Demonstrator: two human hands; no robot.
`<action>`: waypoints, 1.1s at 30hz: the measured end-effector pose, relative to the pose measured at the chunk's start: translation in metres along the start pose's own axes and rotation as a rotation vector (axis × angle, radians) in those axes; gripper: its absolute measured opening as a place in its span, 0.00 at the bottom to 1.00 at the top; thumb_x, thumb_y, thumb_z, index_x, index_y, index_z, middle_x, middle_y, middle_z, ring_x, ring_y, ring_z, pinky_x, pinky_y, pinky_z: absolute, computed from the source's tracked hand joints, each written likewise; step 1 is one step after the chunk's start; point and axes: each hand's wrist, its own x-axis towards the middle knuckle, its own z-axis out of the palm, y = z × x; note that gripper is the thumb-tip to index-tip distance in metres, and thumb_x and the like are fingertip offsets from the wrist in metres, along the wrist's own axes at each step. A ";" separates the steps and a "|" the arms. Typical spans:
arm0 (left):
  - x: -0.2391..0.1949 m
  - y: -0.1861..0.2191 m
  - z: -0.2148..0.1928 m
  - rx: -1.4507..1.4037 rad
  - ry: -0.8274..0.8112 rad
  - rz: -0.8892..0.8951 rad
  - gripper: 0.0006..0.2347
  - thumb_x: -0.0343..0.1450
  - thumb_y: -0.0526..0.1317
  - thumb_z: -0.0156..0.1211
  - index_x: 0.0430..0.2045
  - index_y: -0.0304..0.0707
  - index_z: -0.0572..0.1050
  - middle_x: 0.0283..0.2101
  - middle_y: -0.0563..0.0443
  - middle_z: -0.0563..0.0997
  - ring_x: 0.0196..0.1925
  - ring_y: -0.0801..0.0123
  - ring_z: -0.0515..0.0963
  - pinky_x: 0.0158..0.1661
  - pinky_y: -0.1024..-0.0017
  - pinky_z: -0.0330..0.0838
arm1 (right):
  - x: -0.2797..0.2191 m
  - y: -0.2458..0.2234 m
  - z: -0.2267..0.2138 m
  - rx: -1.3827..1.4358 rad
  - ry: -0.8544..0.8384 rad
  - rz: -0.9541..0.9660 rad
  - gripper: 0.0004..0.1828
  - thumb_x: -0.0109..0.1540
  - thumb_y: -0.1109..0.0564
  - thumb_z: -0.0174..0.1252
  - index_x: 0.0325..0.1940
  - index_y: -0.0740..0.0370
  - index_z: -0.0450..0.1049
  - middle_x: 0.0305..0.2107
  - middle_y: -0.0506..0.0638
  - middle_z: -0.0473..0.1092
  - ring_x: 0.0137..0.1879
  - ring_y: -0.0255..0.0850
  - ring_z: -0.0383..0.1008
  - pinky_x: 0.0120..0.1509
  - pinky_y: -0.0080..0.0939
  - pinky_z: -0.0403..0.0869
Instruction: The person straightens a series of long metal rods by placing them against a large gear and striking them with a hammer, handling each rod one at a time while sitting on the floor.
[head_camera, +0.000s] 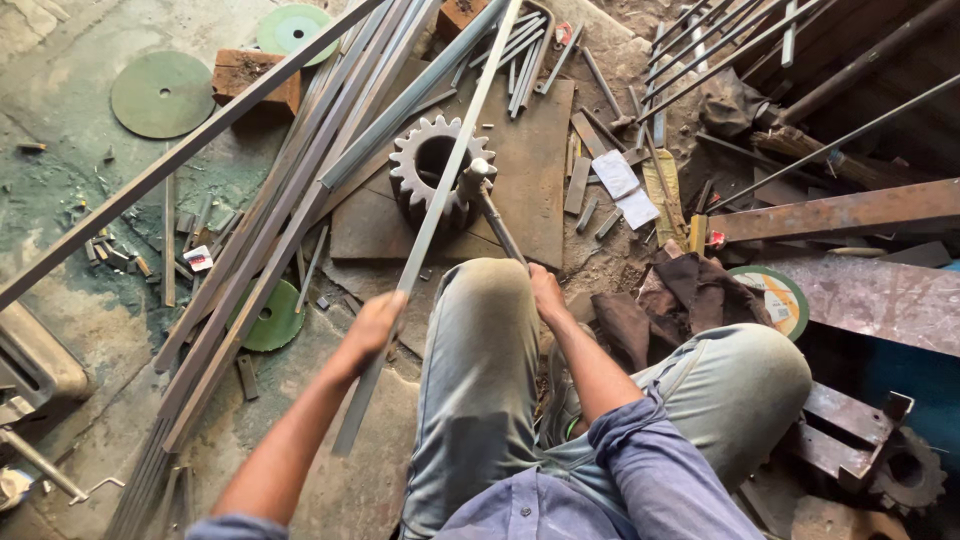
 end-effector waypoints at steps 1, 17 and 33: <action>0.004 0.025 0.000 -0.279 -0.114 -0.111 0.20 0.77 0.54 0.46 0.50 0.37 0.76 0.20 0.54 0.70 0.18 0.70 0.65 0.21 0.68 0.62 | 0.001 0.003 0.000 0.026 -0.010 -0.035 0.27 0.61 0.36 0.54 0.46 0.63 0.77 0.38 0.66 0.77 0.48 0.58 0.80 0.51 0.54 0.74; -0.115 0.314 0.120 -1.082 -1.215 0.614 0.40 0.77 0.44 0.67 0.76 0.32 0.42 0.71 0.40 0.63 0.67 0.69 0.69 0.69 0.71 0.61 | 0.008 0.027 -0.014 0.035 -0.031 -0.107 0.26 0.62 0.35 0.54 0.45 0.60 0.75 0.36 0.62 0.74 0.45 0.53 0.76 0.47 0.50 0.72; -0.128 0.341 0.170 -1.092 -1.073 0.638 0.27 0.81 0.58 0.54 0.52 0.24 0.62 0.50 0.27 0.80 0.38 0.61 0.86 0.38 0.68 0.82 | -0.001 0.024 -0.008 0.063 -0.049 -0.108 0.27 0.64 0.32 0.51 0.40 0.59 0.73 0.31 0.56 0.71 0.39 0.47 0.73 0.40 0.46 0.70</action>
